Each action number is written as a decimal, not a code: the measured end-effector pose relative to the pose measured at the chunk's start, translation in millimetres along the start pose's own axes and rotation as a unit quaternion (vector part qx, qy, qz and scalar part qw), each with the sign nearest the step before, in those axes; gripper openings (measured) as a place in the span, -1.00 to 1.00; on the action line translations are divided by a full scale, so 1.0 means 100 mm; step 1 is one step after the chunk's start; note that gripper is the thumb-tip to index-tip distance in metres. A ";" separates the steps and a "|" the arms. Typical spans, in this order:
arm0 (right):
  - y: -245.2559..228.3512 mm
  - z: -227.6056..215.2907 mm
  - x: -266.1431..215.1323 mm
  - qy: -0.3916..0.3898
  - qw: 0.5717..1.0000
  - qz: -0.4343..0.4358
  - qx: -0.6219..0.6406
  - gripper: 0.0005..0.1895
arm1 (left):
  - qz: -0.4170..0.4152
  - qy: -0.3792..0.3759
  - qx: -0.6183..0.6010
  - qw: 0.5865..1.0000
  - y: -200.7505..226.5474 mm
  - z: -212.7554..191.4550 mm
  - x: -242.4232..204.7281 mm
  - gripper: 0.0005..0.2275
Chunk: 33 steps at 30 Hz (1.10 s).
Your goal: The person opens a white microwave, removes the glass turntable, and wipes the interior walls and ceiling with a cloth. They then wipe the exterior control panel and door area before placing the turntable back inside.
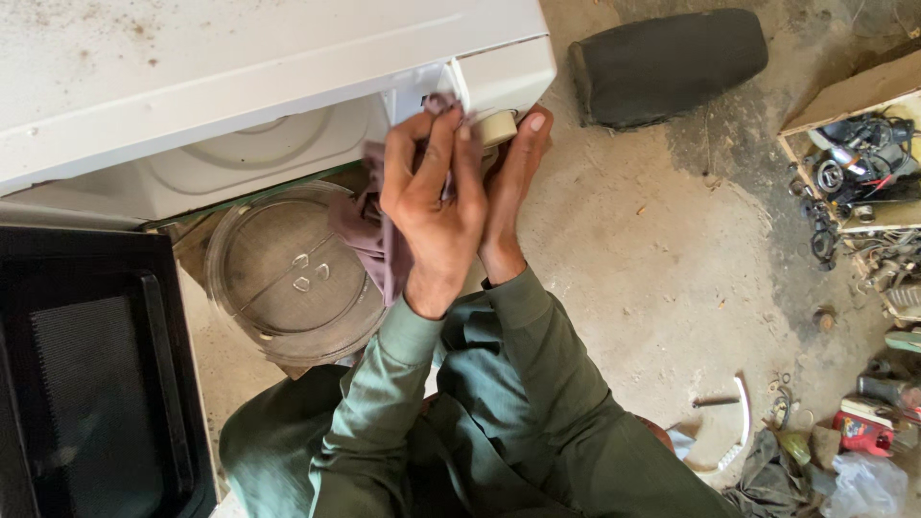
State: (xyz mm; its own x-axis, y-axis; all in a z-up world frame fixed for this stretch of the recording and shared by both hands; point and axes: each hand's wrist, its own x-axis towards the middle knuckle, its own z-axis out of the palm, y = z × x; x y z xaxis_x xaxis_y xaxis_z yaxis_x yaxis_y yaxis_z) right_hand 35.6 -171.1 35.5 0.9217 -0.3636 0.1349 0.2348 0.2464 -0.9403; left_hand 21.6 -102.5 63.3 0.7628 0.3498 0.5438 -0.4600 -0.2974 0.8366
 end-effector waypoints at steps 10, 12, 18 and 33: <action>0.10 -0.08 0.06 -0.041 0.998 0.014 0.049 -0.41 | -0.017 -0.015 0.009 1.000 -0.22 -0.03 -0.17 -0.82; 0.15 -0.12 0.06 -0.022 0.999 0.001 0.047 -0.41 | -0.038 -0.018 0.013 0.999 -0.32 -0.05 -0.26 -0.82; 0.43 -0.22 0.20 0.056 0.996 -0.047 0.046 -0.42 | -0.058 -0.018 0.056 0.997 -0.75 -0.04 -0.51 -0.81; 0.52 -0.56 0.33 0.045 0.992 0.027 0.112 -0.36 | -0.189 -0.033 0.075 0.978 -0.62 0.19 -0.86 -0.61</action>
State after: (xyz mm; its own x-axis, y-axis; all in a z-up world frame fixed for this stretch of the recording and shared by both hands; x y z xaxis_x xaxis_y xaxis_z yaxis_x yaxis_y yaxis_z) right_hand 61.1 -221.1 -26.1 0.9057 -0.4212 0.0479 0.2576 0.4569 -0.8514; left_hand -7.0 -130.9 -36.1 0.8960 0.4030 0.1867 -0.0700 -0.2869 0.9554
